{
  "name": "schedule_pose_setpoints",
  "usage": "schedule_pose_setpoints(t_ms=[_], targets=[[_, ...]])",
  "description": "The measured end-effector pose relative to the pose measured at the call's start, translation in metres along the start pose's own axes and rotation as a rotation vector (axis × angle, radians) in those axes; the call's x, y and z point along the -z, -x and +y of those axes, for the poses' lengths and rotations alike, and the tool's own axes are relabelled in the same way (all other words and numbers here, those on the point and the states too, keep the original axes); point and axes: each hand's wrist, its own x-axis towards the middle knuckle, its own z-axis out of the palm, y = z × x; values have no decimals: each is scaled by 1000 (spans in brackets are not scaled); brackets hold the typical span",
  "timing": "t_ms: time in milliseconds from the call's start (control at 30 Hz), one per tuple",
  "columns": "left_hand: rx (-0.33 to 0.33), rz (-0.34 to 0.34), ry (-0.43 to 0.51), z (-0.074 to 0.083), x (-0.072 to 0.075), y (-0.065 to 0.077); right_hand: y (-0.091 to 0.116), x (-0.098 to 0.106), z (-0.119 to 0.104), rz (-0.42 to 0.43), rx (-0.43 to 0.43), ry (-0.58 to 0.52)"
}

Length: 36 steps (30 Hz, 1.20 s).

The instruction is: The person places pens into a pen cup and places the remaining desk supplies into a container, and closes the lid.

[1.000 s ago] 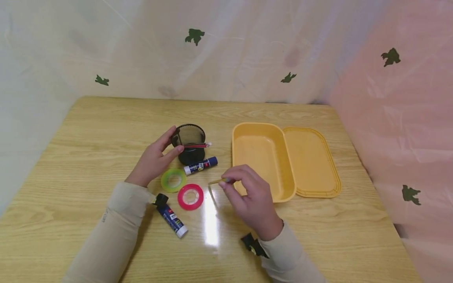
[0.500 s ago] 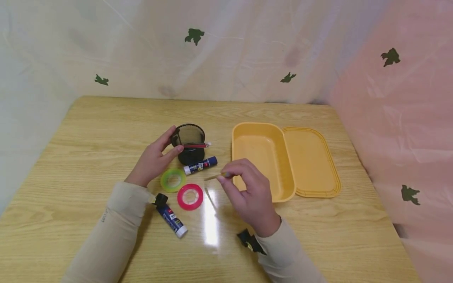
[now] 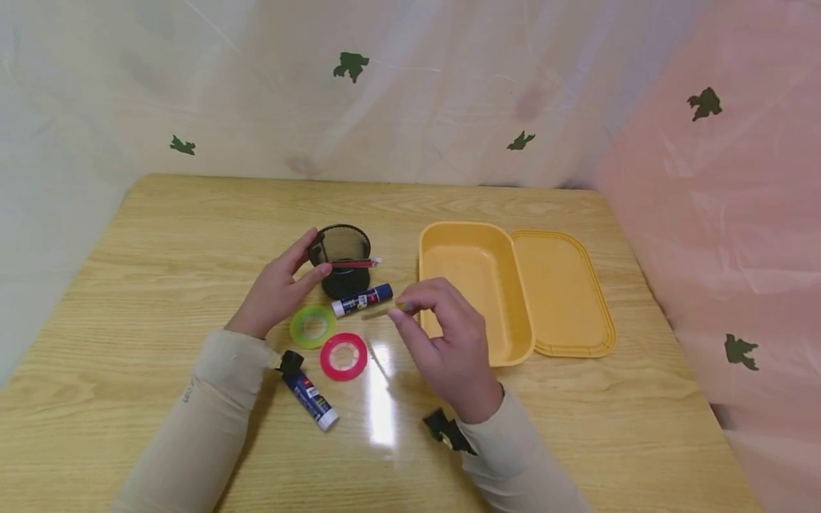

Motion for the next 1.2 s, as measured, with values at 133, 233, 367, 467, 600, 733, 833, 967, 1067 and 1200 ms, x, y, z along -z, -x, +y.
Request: schedule_pose_setpoints(t_ms=[133,233,367,467,600,733,833,967,1067,1200], targets=[[1,-2,-1,-1,0,0,-4,0,0,13,31,-5],[7,-1,0,-1,0,-1,-7,0,0,30,58,-24],[20,-2,-1,-1,0,0,-10,2,1,79,83,-86],[19,-3,-4,0,1,1,-13,2,2,116,100,-126],[8,-2,-7,1,2,2,-18,0,0,133,115,-142],[5,2,-11,1,4,2,-21,-3,-2,148,115,-153],[12,3,-17,0,4,3,-23,-6,-2,156,109,-156],[28,-1,-22,0,5,3,-26,-7,-3,148,107,-147],[35,-2,-25,1,5,3,-29,-9,-3,147,109,-135],[33,-2,-25,0,6,4,-33,-11,-2,164,94,-123]])
